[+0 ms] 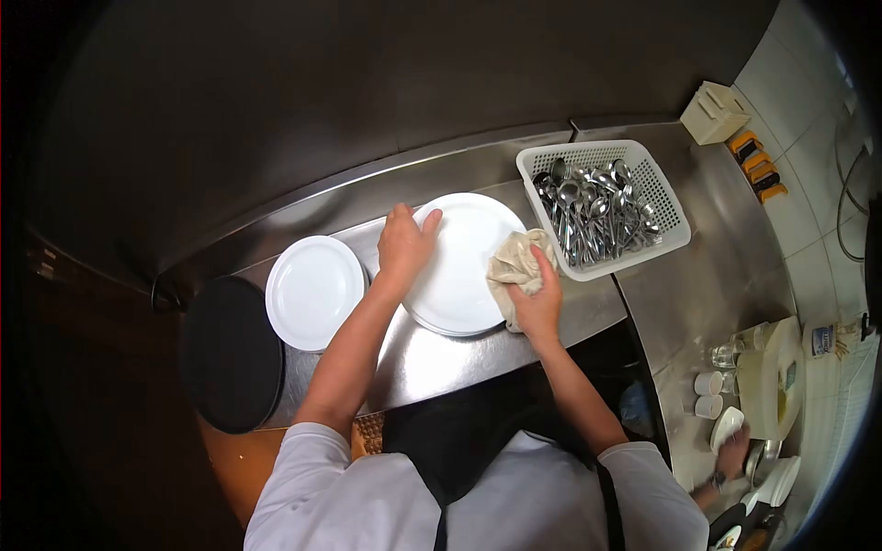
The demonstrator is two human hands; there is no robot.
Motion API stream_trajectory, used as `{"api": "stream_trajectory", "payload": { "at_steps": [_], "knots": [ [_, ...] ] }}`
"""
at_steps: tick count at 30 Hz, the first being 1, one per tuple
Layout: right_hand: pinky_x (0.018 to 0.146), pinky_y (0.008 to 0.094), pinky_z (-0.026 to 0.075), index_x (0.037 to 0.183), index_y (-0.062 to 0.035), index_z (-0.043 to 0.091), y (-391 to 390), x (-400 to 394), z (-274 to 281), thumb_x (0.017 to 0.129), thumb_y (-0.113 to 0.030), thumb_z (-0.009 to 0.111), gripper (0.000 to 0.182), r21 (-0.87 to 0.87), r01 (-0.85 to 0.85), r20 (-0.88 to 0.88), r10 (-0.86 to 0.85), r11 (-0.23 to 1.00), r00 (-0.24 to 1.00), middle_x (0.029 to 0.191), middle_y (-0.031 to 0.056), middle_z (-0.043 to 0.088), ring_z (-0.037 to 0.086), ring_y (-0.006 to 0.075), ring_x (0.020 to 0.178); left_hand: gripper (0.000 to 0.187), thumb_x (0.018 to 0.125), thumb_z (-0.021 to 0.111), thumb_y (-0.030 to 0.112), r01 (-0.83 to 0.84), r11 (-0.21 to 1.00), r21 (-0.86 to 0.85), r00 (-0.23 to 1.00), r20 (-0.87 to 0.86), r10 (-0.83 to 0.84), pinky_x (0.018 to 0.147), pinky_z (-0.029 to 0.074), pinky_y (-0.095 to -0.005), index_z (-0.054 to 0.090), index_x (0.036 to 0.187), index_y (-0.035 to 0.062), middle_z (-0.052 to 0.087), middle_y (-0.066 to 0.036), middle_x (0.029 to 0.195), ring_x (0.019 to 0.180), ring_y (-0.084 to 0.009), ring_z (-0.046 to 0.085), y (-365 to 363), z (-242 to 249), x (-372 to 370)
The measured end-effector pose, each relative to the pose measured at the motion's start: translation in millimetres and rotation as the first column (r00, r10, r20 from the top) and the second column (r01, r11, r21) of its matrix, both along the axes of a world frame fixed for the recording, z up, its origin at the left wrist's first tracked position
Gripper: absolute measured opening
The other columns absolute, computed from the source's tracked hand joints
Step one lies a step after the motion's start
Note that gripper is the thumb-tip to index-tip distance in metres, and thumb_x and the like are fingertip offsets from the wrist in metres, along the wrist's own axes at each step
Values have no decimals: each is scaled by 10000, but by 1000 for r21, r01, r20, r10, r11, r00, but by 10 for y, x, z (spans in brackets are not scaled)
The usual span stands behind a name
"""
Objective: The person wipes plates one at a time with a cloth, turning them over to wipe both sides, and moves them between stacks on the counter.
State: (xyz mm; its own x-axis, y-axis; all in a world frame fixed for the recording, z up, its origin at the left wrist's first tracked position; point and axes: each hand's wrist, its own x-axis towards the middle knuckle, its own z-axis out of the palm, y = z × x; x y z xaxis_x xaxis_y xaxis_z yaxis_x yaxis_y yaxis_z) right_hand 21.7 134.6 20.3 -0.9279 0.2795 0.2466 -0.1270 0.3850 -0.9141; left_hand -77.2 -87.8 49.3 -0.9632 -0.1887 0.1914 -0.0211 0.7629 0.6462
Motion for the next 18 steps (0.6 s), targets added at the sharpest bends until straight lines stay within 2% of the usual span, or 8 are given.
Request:
{"api": "stream_trajectory", "payload": {
  "at_steps": [2,4,7,8,10,12,14,18],
  "knots": [
    [1047,374,447,1338,28,548,99,17,54,757,-10,762,621,-181,-37,-133,13,983,991,1271,180,600,583,286,1212,513,955,604,444,-6,999,40,998,-56,8,852,492,-507,572,1087,-51,667,-264,1029,945,-434,644,56,61,-8],
    [1036,369,458,1303,31,570,72,123,378,743,-17,760,593,-103,-210,-262,177,972,949,1247,169,625,607,269,1172,508,985,555,451,-17,996,92,993,-111,27,814,487,-511,556,1063,-51,671,-265,1006,904,-438,638,95,82,17],
    [988,359,489,1257,31,592,-129,83,878,780,-112,754,524,-45,-428,-476,357,903,804,1205,140,653,642,242,1099,466,1030,495,421,54,899,435,998,-49,-36,752,487,-472,531,1058,-43,670,-228,958,862,-390,637,164,170,23],
    [986,359,488,1257,29,591,-219,-13,860,804,-123,739,500,-111,-491,-508,376,864,775,1208,138,652,640,240,1103,426,1056,463,397,119,816,566,988,-150,-40,689,486,-397,552,985,-13,633,-152,818,762,-275,616,257,72,37],
    [987,362,483,1255,30,584,-494,-228,944,863,-123,689,434,-176,-555,-516,404,813,755,1205,132,652,633,236,1112,395,1045,485,404,265,563,783,958,-279,-62,718,488,-385,556,1025,15,635,-126,852,787,-249,611,404,-23,134],
    [1054,369,445,1328,45,533,-594,-336,932,914,-44,605,429,-5,-592,-346,554,806,757,1348,182,580,595,264,1217,372,1033,507,410,409,81,909,903,-390,-181,748,489,-372,561,1065,44,637,-101,887,811,-222,605,234,-1,218],
    [1112,465,376,1282,14,598,-864,69,634,842,-100,672,461,-295,-668,-365,566,683,739,1432,247,477,478,401,1321,356,1021,530,417,435,-314,844,804,-521,-287,778,491,-360,565,1105,72,639,-75,922,836,-196,600,-163,74,197],
    [1173,540,282,1251,-53,661,-991,228,1146,659,-261,822,648,157,-774,-501,725,613,472,1526,332,334,374,510,1397,350,1011,545,428,383,-515,767,751,-583,-309,794,486,-349,566,1123,97,630,-54,936,844,-174,586,-451,47,378]
  ]
}}
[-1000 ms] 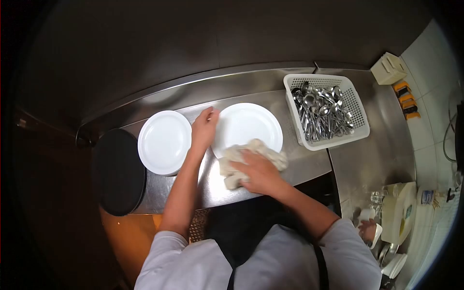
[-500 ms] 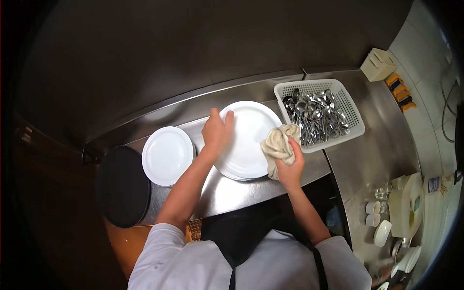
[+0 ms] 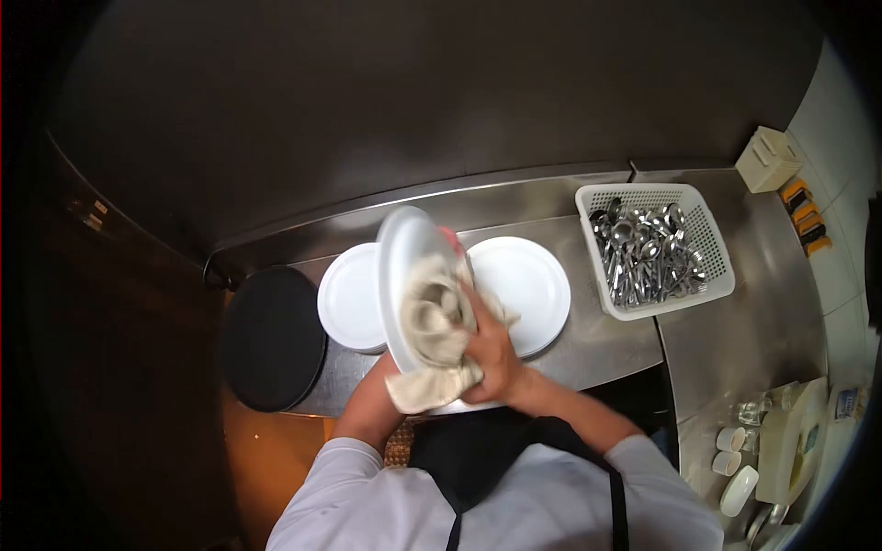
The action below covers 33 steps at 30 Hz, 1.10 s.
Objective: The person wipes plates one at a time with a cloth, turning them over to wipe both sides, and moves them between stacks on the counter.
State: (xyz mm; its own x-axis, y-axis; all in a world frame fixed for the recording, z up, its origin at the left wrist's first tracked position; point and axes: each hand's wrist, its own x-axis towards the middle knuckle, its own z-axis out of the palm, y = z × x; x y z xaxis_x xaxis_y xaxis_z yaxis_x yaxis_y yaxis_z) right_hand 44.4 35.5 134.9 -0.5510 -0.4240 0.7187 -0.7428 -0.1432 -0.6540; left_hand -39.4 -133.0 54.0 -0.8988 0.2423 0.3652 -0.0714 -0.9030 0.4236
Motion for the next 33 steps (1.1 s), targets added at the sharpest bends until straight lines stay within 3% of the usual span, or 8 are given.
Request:
{"api": "stream_trajectory", "payload": {
  "at_steps": [1,4,7,13,16,23,30,33],
  "knots": [
    [1139,501,371,1298,-33,636,-48,-173,118,742,-237,745,602,2,88,-140,-87,996,986,1453,278,480,415,501,1374,351,1011,542,431,-30,1000,9,999,27,29,786,482,-350,563,1112,96,624,-57,927,835,-177,581,42,-44,87],
    [1119,543,370,1204,-92,686,-151,-504,170,709,-205,749,512,81,146,342,-165,986,925,1345,275,556,475,484,1309,355,1013,532,439,-108,993,36,993,61,106,765,473,-352,557,1079,91,607,-64,897,809,-184,567,48,-93,228],
    [1117,542,374,1182,-107,700,-206,-116,-504,703,-220,765,496,-11,149,147,-145,989,978,1361,280,538,475,482,1313,363,1015,523,447,-149,989,22,988,46,148,744,463,-355,550,1047,86,591,-71,867,784,-191,554,-154,-12,242],
    [1115,538,380,1147,-102,716,-417,-153,406,710,-260,777,468,-43,51,-269,-61,998,961,1354,274,536,476,474,1319,390,1020,504,463,-274,960,-61,956,92,279,702,444,-360,536,982,76,558,-85,808,732,-206,526,-129,-1,365],
    [1118,539,378,1116,-98,729,-450,-398,337,727,-269,774,427,141,122,195,-148,983,970,1345,277,548,486,476,1308,407,1022,494,471,-360,925,-123,922,108,373,681,434,-363,530,949,72,541,-92,778,706,-214,512,-102,22,355],
    [1125,522,367,1088,-22,704,-435,156,435,664,-265,803,499,44,-9,-323,22,999,946,1234,250,619,504,513,1263,457,1026,472,489,-496,820,-285,836,97,539,632,411,-369,514,873,60,502,-108,708,646,-231,480,-124,89,341],
    [1083,455,407,1144,45,635,-333,-282,157,839,-158,689,370,232,267,-1,-274,936,962,1274,266,578,516,455,1246,517,1031,449,508,-740,356,-570,502,-117,857,583,389,-375,498,797,49,463,-125,639,586,-248,448,-3,195,254],
    [1105,462,387,1312,36,567,-292,-22,-210,850,-204,694,536,57,122,190,-130,991,973,1351,258,537,513,464,1268,545,1033,440,516,-747,13,-665,346,-372,861,562,379,-378,491,765,44,447,-132,609,561,-255,434,-209,277,52]
  ]
}}
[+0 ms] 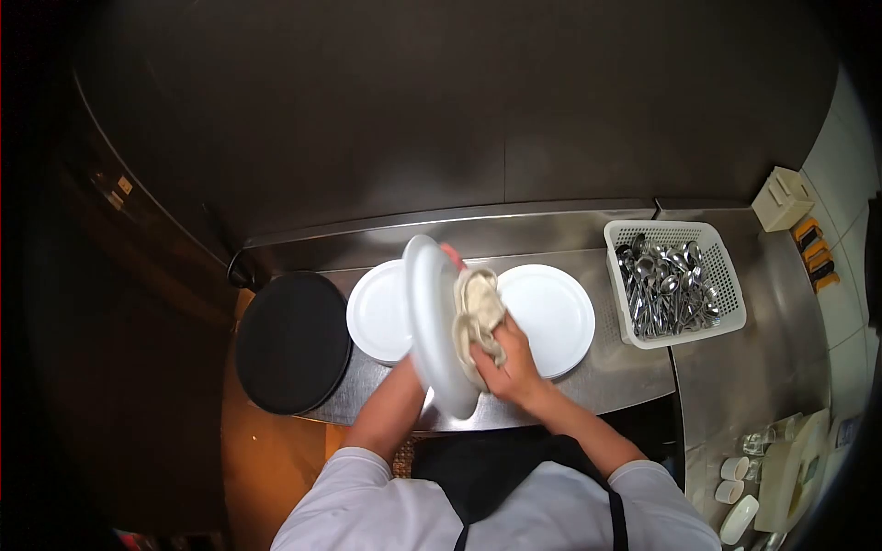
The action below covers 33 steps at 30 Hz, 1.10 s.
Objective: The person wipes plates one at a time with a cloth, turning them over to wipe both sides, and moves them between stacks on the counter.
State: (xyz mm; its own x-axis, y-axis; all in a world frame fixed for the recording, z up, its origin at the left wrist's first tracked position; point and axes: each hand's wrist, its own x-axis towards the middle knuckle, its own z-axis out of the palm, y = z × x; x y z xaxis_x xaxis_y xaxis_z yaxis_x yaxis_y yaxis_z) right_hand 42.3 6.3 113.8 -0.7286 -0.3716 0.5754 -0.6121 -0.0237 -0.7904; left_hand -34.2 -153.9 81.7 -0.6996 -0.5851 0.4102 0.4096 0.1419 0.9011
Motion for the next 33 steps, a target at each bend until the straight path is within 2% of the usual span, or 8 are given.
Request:
{"api": "stream_trajectory", "payload": {
  "at_steps": [6,8,12,15,18,22,25,33],
  "knots": [
    [952,364,513,1295,4,577,330,-182,280,720,-128,844,647,-87,167,421,-115,982,900,1161,136,700,660,238,1090,561,950,581,544,-200,627,-753,980,-140,144,562,428,-472,467,756,30,528,-181,658,642,-398,557,-412,684,-386],
    [913,348,532,1275,7,592,401,-515,201,774,-108,811,559,-129,266,472,-177,955,864,1096,112,721,679,229,1035,422,860,783,396,-261,511,-819,962,-264,67,540,470,-370,560,798,43,573,-150,657,534,-266,570,-328,1313,-346],
    [902,348,571,1277,1,603,477,-788,162,855,-20,699,434,-577,323,612,135,750,779,1213,118,666,684,219,1033,718,841,808,226,105,914,-391,833,-468,-296,928,553,-378,410,1404,27,545,-159,1344,1023,-207,671,-283,2014,75],
    [902,357,579,1288,4,595,355,-809,187,889,-57,676,412,-710,358,601,257,606,757,1212,110,660,679,226,1042,717,916,734,193,245,941,-234,899,-309,-311,989,502,-352,314,1474,29,551,-140,1324,1145,-183,597,-232,1143,375],
    [900,363,578,1300,-11,593,252,-723,48,889,-56,676,422,-622,310,678,298,719,672,1214,93,657,676,225,1041,559,959,686,143,223,971,86,951,-237,-197,951,487,-294,401,1423,12,584,-132,1307,1122,-152,593,247,776,549],
    [894,346,565,1221,-27,653,439,-900,-36,838,-46,737,393,-372,128,657,163,919,736,1165,61,686,675,192,1022,363,973,651,85,238,966,-99,962,-116,-249,913,494,-280,535,1305,-4,676,-100,1175,1049,-135,628,-69,937,687],
    [867,317,542,1106,13,686,758,-1295,278,791,-67,747,330,-59,-117,235,128,991,963,1058,61,736,679,142,949,269,969,645,72,256,866,-428,955,-29,-297,854,538,-307,611,1228,5,737,-104,1032,932,-161,700,-361,1152,898],
    [779,418,560,1014,-125,721,309,-1259,1862,598,-46,756,425,683,60,-403,308,728,862,910,140,698,684,382,890,376,930,639,72,496,508,-705,867,431,-249,772,573,-394,562,1296,41,710,-223,1013,920,-367,714,-513,1773,923]
  ]
}}
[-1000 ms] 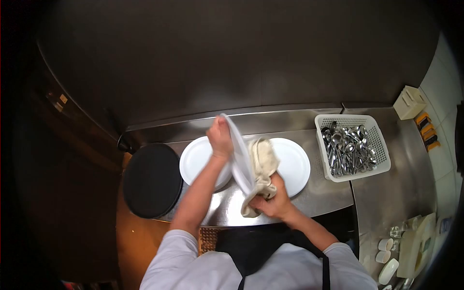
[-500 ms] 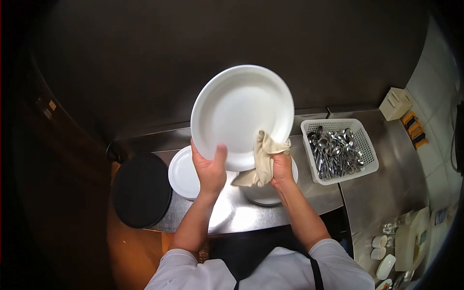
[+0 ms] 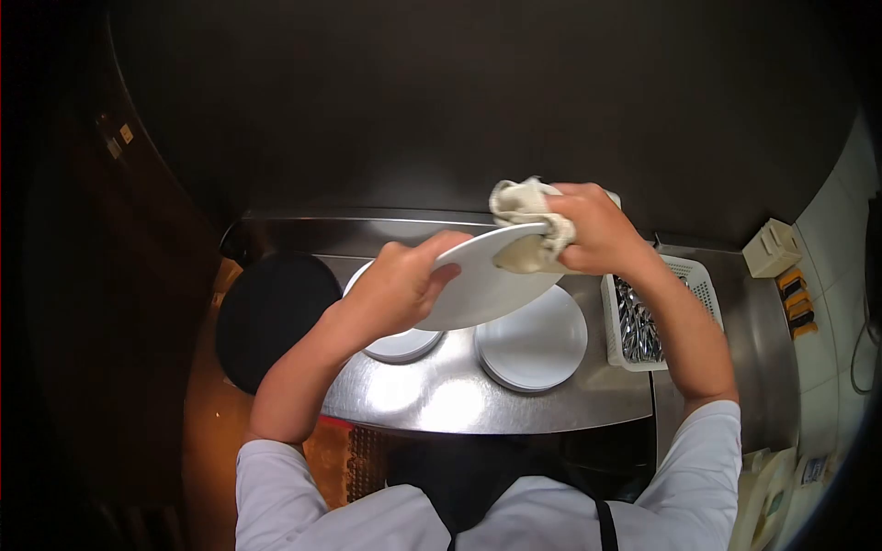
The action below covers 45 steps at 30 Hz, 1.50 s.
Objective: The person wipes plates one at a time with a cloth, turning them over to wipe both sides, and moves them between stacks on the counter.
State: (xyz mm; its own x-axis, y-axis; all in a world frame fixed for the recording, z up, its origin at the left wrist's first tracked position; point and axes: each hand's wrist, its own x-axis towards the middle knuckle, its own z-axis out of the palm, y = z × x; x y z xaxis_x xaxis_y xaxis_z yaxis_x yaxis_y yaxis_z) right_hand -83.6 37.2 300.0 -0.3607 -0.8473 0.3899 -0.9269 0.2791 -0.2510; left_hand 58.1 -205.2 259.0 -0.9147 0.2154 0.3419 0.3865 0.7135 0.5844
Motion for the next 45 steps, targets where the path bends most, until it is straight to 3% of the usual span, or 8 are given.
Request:
{"api": "stream_trajectory", "payload": {
  "at_steps": [6,8,11,16,28,35,41,45],
  "knots": [
    [723,421,550,955,-120,678,-749,560,135,576,-64,789,398,-173,-296,-199,261,939,945,874,110,659,668,341,845,335,905,660,154,-142,982,-124,902,-424,77,957,475,-437,578,1220,74,592,-150,1282,1174,-320,574,-140,-1044,-157],
    [764,409,565,1008,-115,686,-686,579,156,645,-88,790,379,-378,-281,-247,197,882,949,899,118,683,682,341,851,557,909,643,153,-275,944,180,952,-85,294,1048,449,-380,442,1411,19,589,-171,1298,1162,-287,593,-294,-1247,134],
    [872,355,558,1182,-46,676,-177,334,-76,739,-75,771,454,-563,-53,1,65,825,998,1080,136,730,711,264,964,472,919,613,26,-499,425,755,836,291,465,932,518,-343,455,1361,-28,660,-153,1155,1025,-233,653,-586,-1775,600],
    [928,326,510,1208,49,628,554,89,-1141,851,-107,710,398,-586,483,519,-157,651,840,1143,123,716,671,188,1041,426,926,588,-24,-669,-38,743,543,523,657,886,531,-347,462,1332,-44,644,-173,1186,1012,-245,650,-726,-2125,1031],
    [1122,449,362,1282,-34,637,377,-258,-2855,870,-414,689,562,182,662,260,-685,727,681,1409,286,519,458,407,1356,394,939,588,-10,-735,-84,673,337,470,816,914,513,-360,475,1315,-52,630,-182,1230,1067,-267,638,-688,-2705,627],
    [1152,544,310,1451,-198,524,538,975,-2355,836,-345,738,668,413,113,305,-254,904,918,1454,282,470,406,433,1396,532,900,637,13,-810,-57,584,272,461,845,996,475,-384,454,1396,-52,559,-211,1313,1161,-309,593,-641,-3140,215],
    [1141,511,341,1367,-64,580,526,154,-2812,840,-280,729,588,283,600,10,-628,748,778,1403,311,509,419,462,1373,773,888,684,120,-982,-133,131,-61,448,892,1151,276,-503,266,1525,-15,381,-257,1459,1370,-426,356,-495,-3030,112],
    [1113,490,397,1380,-132,586,10,611,-2633,816,-245,757,600,213,295,225,-341,931,913,1417,290,510,453,424,1361,758,889,670,58,-773,435,462,450,-85,889,1160,235,-485,242,1500,-74,375,-251,1460,1354,-427,348,161,-2467,294]
  ]
}}
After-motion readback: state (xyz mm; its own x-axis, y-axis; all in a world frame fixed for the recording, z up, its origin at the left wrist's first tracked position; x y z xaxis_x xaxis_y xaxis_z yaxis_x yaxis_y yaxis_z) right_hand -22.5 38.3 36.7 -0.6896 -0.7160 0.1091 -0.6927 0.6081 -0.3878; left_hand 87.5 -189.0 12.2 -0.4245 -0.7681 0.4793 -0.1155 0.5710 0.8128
